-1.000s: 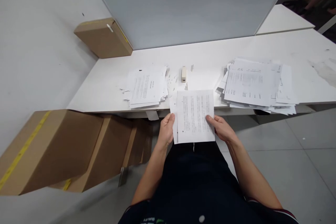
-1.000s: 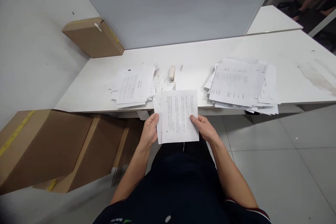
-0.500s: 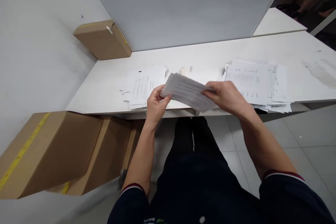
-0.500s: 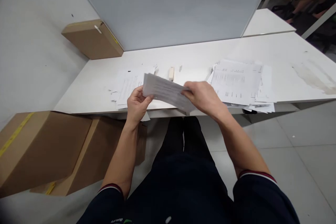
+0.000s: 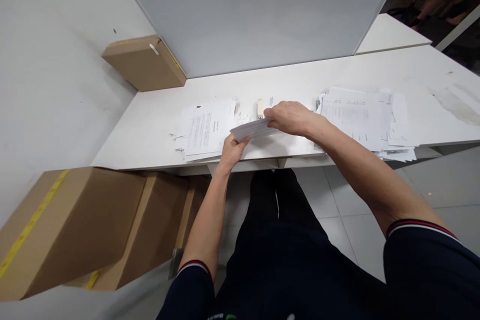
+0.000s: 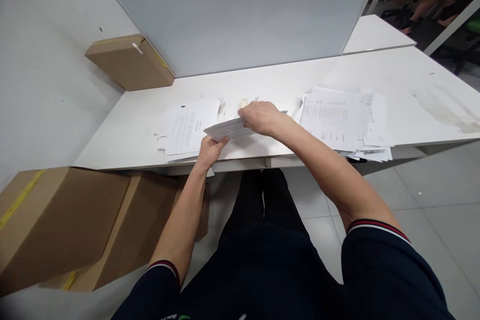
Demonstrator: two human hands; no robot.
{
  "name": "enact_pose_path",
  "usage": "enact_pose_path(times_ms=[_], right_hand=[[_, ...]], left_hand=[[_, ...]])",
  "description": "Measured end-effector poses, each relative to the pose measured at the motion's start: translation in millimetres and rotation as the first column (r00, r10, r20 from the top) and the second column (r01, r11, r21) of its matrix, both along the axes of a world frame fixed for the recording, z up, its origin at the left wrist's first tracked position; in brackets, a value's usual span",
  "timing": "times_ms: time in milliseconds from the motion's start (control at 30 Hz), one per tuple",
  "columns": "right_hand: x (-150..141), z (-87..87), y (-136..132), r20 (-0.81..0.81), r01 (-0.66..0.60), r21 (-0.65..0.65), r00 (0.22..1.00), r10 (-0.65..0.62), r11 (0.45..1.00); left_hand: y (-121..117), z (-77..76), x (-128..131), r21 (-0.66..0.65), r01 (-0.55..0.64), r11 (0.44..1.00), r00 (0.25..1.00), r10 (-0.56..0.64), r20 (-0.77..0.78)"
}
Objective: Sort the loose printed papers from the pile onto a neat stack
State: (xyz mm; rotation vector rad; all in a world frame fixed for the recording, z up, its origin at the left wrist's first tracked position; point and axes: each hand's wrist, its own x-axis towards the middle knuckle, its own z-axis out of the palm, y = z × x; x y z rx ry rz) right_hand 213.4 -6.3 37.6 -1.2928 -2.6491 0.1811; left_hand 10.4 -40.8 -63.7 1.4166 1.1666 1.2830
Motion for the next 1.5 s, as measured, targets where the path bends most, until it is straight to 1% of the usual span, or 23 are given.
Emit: enact_pose_path(times_ms=[133, 267, 333, 433, 500, 533, 567, 633, 700, 733, 800, 867, 967, 1067, 1200, 1267, 1333, 1400, 1500], right_hand=[[-1.3, -1.3, 2.2, -0.045, -0.024, -0.01, 0.999, 0.023, 1.0], [-3.4, 1.8, 4.8, -0.05, 0.0, -0.052, 0.999, -0.003, 0.999], [-0.2, 8.3, 3.7, -0.096, 0.015, -0.068, 0.995, -0.022, 0.998], [9.6, 16.7, -1.3, -0.283, 0.03, -0.096, 0.958, -0.057, 0.995], [15.3, 14.6, -5.6, -0.456, 0.024, -0.128, 0.886, -0.08, 0.992], [16.8, 10.0, -7.5, -0.548, 0.016, -0.145, 0.831, -0.094, 0.989], [17.3, 3.0, -8.9, -0.638, 0.006, -0.162, 0.762, -0.11, 0.987], [15.6, -16.4, -10.5, -0.793, -0.009, -0.194, 0.59, -0.152, 0.981], [12.0, -38.9, -10.8, -0.887, -0.018, -0.241, 0.411, -0.212, 0.97], [10.2, -49.7, -10.9, -0.908, -0.021, -0.271, 0.337, -0.249, 0.962], [7.5, -67.4, -11.2, -0.918, -0.024, -0.339, 0.229, -0.325, 0.94], [6.3, -78.8, -12.0, -0.909, -0.034, -0.392, 0.167, -0.381, 0.919], [6.8, -86.4, -13.0, -0.903, -0.061, -0.422, 0.119, -0.413, 0.905], [7.8, -89.3, -13.3, -0.895, -0.075, -0.44, 0.122, -0.43, 0.895], [7.9, -91.5, -12.9, -0.881, -0.053, -0.463, 0.142, -0.452, 0.885], [8.1, -90.4, -12.6, -0.886, -0.035, -0.456, 0.114, -0.45, 0.889], [8.1, -87.6, -13.0, -0.891, -0.005, -0.454, 0.039, -0.453, 0.891], [5.9, -84.6, -15.4, -0.881, 0.021, -0.469, -0.072, -0.467, 0.883], [-6.4, -83.1, -26.1, -0.848, 0.009, -0.491, -0.232, -0.476, 0.871]], left_hand=[[2.5, -2.1, -0.6, -0.006, 0.035, 0.999, 0.999, -0.035, -0.018], [2.8, -0.3, 0.5, -0.023, 0.022, 1.0, 1.0, -0.022, -0.013], [1.8, 4.6, 0.4, 0.005, -0.009, 1.0, 1.0, 0.009, 0.01], [0.4, 16.9, -0.7, 0.088, -0.132, 0.987, 0.985, 0.121, 0.125], [0.5, 25.9, -0.1, 0.139, -0.214, 0.967, 0.957, 0.179, 0.228], [0.9, 29.9, 1.2, 0.159, -0.236, 0.959, 0.946, 0.189, 0.264], [1.6, 33.3, 3.2, 0.179, -0.243, 0.953, 0.941, 0.187, 0.283], [3.3, 37.8, 9.4, 0.221, -0.231, 0.948, 0.945, 0.164, 0.284], [5.2, 38.9, 17.2, 0.257, -0.224, 0.94, 0.952, 0.155, 0.265], [6.1, 38.2, 21.0, 0.266, -0.225, 0.937, 0.955, 0.159, 0.25], [7.9, 34.7, 27.3, 0.257, -0.232, 0.938, 0.96, 0.179, 0.214], [9.5, 29.6, 31.0, 0.227, -0.233, 0.946, 0.965, 0.195, 0.178], [11.5, 22.2, 32.0, 0.2, -0.235, 0.951, 0.966, 0.206, 0.157], [11.8, 19.0, 31.6, 0.207, -0.24, 0.948, 0.966, 0.212, 0.151], [10.2, 22.4, 31.2, 0.218, -0.23, 0.948, 0.968, 0.2, 0.151], [8.4, 25.1, 29.6, 0.214, -0.207, 0.955, 0.972, 0.176, 0.157], [4.9, 26.2, 27.7, 0.182, -0.18, 0.967, 0.974, 0.15, 0.169], [-0.8, 24.1, 28.3, 0.106, -0.162, 0.981, 0.969, 0.138, 0.207], [-12.6, 15.5, 40.6, -0.027, -0.133, 0.991, 0.93, 0.134, 0.343]])
